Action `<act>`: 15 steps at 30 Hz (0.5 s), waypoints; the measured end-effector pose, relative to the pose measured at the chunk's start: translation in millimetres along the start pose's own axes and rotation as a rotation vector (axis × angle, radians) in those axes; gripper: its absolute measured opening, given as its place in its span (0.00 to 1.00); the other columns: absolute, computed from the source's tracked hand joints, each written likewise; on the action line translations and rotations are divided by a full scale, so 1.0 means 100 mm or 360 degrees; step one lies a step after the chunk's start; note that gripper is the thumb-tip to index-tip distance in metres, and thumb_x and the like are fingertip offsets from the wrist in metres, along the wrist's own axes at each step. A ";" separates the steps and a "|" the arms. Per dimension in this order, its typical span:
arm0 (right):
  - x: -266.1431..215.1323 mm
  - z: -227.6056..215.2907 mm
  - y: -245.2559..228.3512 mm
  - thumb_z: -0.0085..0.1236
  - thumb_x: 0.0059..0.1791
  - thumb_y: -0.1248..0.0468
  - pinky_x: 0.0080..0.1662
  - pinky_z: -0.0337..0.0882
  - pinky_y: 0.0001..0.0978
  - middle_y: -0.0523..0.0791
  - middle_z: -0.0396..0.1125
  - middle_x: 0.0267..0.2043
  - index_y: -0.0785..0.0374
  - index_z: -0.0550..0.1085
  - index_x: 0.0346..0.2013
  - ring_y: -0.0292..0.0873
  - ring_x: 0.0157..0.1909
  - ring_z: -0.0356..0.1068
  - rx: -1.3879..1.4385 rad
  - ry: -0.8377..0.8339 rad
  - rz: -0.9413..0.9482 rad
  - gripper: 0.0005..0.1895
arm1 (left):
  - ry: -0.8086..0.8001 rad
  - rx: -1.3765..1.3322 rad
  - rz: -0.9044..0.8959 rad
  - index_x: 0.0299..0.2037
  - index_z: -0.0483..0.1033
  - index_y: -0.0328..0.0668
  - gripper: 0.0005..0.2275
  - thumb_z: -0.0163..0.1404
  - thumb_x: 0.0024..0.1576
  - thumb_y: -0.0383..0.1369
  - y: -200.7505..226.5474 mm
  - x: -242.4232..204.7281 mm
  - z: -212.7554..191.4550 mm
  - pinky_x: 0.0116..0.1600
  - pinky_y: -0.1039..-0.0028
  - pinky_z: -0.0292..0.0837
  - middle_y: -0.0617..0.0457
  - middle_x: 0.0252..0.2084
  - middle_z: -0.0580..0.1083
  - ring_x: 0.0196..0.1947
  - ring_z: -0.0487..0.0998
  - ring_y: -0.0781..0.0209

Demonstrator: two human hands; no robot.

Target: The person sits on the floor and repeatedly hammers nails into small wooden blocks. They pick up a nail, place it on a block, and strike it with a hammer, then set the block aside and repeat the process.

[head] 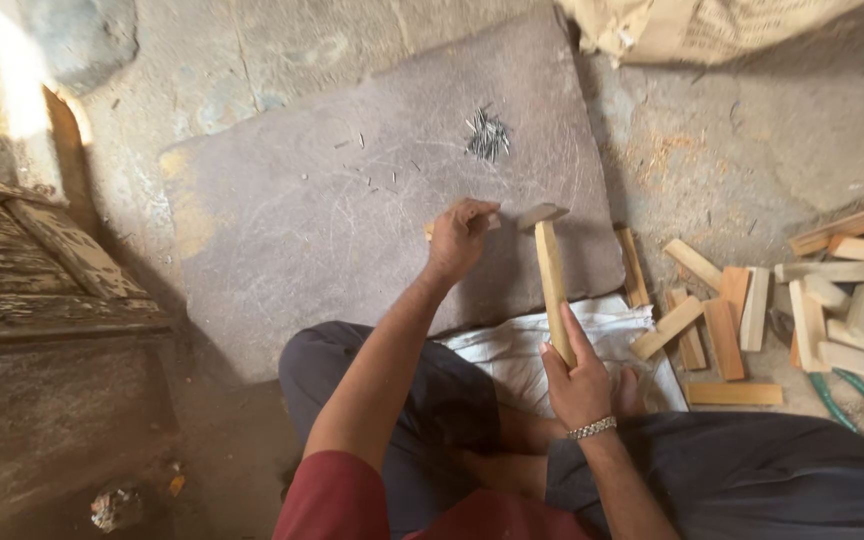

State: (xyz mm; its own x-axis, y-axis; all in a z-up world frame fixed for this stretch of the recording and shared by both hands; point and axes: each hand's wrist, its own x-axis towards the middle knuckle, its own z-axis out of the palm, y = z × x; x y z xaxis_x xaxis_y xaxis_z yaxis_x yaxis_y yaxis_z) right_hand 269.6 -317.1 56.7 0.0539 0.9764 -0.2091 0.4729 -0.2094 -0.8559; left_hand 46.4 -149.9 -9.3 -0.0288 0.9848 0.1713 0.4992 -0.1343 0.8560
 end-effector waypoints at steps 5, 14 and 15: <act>0.06 -0.04 -0.06 0.57 0.51 0.62 0.55 0.71 0.35 0.56 0.69 0.63 0.62 0.62 0.71 0.46 0.59 0.73 0.0099 0.0009 -0.0159 0.33 | 0.0028 0.0109 0.0070 0.47 0.80 0.40 0.09 0.49 0.61 0.23 -0.02 0.04 0.06 0.48 0.66 0.78 0.48 0.43 0.79 0.43 0.82 0.52; 0.06 -0.04 -0.15 0.57 0.51 0.63 0.50 0.73 0.32 0.54 0.71 0.61 0.62 0.61 0.72 0.40 0.52 0.74 0.0114 -0.0038 -0.0041 0.34 | 0.0083 0.0168 0.0054 0.46 0.80 0.41 0.07 0.49 0.62 0.26 -0.06 0.02 0.10 0.48 0.67 0.79 0.50 0.43 0.80 0.42 0.82 0.54; 0.06 -0.04 -0.17 0.57 0.51 0.63 0.50 0.73 0.32 0.54 0.71 0.61 0.63 0.61 0.71 0.40 0.52 0.74 0.0113 -0.0028 -0.0085 0.34 | 0.0088 0.0180 0.0056 0.46 0.80 0.41 0.07 0.49 0.62 0.25 -0.07 0.02 0.12 0.48 0.68 0.79 0.51 0.44 0.80 0.42 0.82 0.55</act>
State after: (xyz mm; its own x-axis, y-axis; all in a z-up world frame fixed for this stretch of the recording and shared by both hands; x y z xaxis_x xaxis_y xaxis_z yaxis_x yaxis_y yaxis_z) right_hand 265.8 -307.3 71.9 0.0144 0.9854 -0.1698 0.4112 -0.1606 -0.8973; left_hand 52.8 -145.8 -20.9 -0.0556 0.9717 0.2296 0.5953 -0.1523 0.7889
